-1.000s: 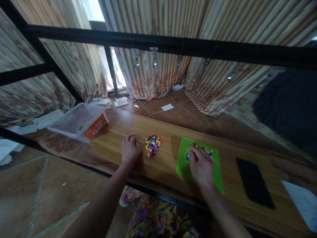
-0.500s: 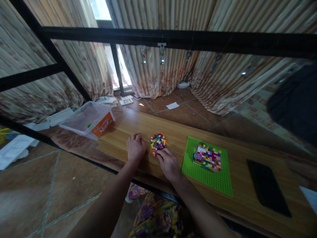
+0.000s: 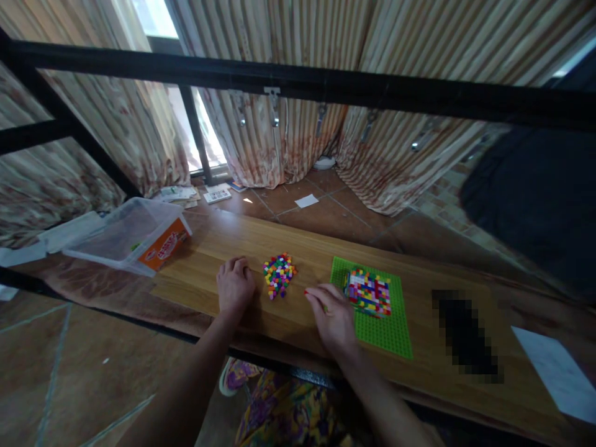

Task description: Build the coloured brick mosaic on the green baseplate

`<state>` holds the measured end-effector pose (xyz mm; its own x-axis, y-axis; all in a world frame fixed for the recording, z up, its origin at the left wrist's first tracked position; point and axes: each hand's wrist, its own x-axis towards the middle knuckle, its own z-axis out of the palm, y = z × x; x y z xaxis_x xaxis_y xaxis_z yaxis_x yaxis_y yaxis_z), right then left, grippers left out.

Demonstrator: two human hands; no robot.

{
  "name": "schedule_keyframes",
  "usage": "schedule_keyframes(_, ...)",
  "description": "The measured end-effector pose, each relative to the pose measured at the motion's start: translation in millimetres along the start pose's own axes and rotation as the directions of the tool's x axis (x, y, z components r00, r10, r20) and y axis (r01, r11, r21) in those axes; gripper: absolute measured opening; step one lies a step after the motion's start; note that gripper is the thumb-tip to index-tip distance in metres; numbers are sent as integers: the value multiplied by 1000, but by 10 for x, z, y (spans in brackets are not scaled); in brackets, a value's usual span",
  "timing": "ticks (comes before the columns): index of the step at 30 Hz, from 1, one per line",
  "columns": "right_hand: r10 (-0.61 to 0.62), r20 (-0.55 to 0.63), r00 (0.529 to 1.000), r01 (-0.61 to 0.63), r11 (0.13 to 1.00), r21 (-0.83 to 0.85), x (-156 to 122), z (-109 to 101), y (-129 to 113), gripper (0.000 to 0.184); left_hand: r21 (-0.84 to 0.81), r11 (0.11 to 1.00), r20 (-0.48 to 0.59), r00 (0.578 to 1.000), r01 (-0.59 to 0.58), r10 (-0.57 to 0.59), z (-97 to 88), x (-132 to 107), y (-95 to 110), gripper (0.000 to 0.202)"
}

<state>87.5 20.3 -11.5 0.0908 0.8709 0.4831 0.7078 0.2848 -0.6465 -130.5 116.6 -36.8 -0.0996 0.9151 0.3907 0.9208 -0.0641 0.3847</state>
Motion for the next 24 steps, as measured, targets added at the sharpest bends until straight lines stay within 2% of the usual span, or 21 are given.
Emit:
schedule_keyframes(5, 106, -166, 980, -123, 988, -96, 90, -622, 369, 26, -6, 1000, 3, 1000, 3, -3, -7, 4, 3, 26)
schedule_keyframes(8, 156, -186, 970, -191, 964, -185, 171, -803, 614, 34, 3, 1000, -9, 1000, 0, 0, 1, 5, -2, 27)
schedule_keyframes(12, 143, -147, 979, -177, 950, -259, 247, -804, 777, 37, 3, 1000, -16, 1000, -1, 1, 8, 5, -9, 27)
schedule_keyframes(24, 131, -151, 980, -172, 939, -298, 309, -738, 835, 36, 7, 1000, -6, 1000, 4, -4, 19, 6, -15, 27)
